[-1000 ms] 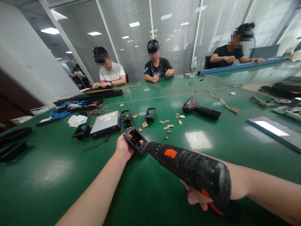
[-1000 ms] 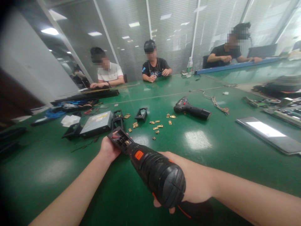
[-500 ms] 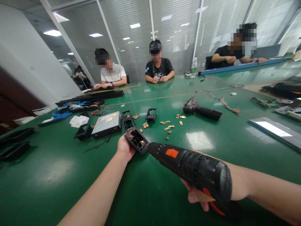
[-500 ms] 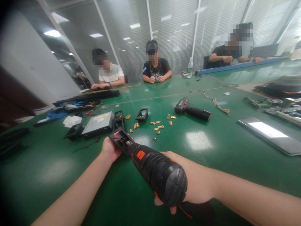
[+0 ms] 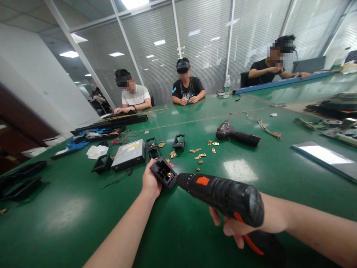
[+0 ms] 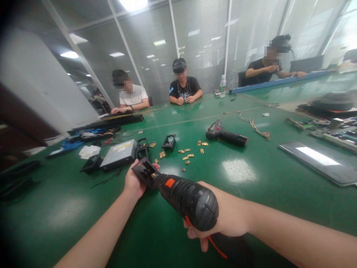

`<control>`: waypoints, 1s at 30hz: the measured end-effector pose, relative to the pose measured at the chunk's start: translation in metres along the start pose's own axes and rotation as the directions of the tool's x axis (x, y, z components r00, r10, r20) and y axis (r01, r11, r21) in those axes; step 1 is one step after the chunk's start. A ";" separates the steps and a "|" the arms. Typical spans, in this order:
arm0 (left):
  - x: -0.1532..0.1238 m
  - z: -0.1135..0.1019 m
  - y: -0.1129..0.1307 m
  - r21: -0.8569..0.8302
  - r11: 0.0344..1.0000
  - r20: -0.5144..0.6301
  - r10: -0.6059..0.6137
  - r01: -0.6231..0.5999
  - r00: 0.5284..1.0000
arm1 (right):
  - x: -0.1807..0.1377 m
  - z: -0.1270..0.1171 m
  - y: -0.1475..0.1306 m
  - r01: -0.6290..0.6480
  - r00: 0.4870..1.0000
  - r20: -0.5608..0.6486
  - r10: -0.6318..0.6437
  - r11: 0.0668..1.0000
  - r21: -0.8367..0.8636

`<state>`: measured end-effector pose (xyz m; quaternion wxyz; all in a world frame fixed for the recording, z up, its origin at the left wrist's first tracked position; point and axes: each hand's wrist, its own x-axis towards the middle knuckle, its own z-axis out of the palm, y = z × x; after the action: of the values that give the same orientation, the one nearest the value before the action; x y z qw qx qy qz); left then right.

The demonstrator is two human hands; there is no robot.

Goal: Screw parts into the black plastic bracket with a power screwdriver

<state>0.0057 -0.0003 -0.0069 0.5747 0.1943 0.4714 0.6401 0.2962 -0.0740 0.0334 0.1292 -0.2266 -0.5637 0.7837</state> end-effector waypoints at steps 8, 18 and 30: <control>0.008 -0.006 -0.008 0.030 0.988 -0.054 0.153 -0.151 0.987 | -0.001 0.006 -0.009 -0.040 0.999 -0.025 0.040 0.999 -0.007; 0.011 -0.010 -0.012 0.084 0.987 -0.048 0.144 -0.139 0.988 | -0.002 0.006 -0.009 -0.039 0.998 -0.043 0.039 0.999 -0.011; 0.001 -0.002 0.002 0.111 0.991 -0.030 0.085 -0.081 0.996 | 0.000 0.004 -0.009 -0.098 0.995 -0.006 0.098 0.981 -0.170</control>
<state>0.0029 0.0002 -0.0061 0.5276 0.2338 0.5072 0.6401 0.2934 -0.0743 0.0431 0.0700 -0.2635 -0.6169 0.7384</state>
